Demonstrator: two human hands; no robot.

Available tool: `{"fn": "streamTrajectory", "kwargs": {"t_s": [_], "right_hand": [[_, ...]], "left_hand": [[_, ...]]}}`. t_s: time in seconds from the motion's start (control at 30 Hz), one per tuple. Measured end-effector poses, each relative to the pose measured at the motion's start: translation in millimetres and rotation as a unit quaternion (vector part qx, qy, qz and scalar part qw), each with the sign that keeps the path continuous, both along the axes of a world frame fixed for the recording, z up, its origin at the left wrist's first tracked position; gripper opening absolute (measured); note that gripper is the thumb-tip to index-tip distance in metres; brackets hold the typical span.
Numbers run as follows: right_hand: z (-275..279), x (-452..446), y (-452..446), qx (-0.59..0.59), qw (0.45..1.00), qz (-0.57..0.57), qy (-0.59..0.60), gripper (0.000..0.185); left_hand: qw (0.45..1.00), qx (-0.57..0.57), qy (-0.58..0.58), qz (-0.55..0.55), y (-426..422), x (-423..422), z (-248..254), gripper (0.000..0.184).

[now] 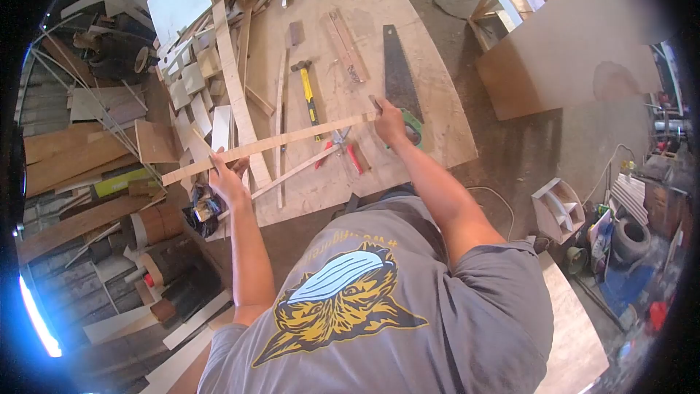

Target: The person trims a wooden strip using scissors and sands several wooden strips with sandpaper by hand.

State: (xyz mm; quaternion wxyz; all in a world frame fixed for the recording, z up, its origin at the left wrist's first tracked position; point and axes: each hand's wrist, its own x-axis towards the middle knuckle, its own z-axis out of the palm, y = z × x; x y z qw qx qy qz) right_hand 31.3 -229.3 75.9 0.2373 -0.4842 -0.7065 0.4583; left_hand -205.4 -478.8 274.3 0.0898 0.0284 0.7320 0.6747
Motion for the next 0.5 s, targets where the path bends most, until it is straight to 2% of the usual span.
{"fn": "streamTrajectory", "kwargs": {"t_s": [0.1, 0.17, 0.27, 0.37, 0.47, 0.5], "right_hand": [[-13.1, -10.8, -13.0, -0.02, 0.994, 0.05, -0.091, 0.037], [-31.0, -21.5, -39.7, 0.081, 0.992, 0.095, 0.008, 0.039], [47.2, -33.6, -79.9, 0.093, 0.97, 0.207, 0.093, 0.039], [32.3, -26.5, -52.8, 0.046, 0.988, 0.136, -0.05, 0.04], [26.3, -46.6, -84.4, 0.093, 0.985, 0.144, 0.032, 0.04], [46.8, -47.2, -95.8, 0.092, 0.98, 0.17, 0.05, 0.039]], "left_hand": [[1.0, 0.003, 0.016, 0.002, 0.4, 5.8, 2.3, 0.051], [1.0, 0.003, 0.026, 0.001, -0.3, 12.6, 1.9, 0.05], [0.999, 0.003, 0.045, -0.003, -3.3, 19.0, 5.3, 0.048], [0.998, 0.023, 0.057, -0.018, -3.6, 30.7, 9.3, 0.046], [0.997, 0.04, 0.064, -0.025, -3.9, 38.1, 8.9, 0.044], [0.996, 0.04, 0.069, -0.031, -5.2, 41.5, 11.1, 0.043]]}}
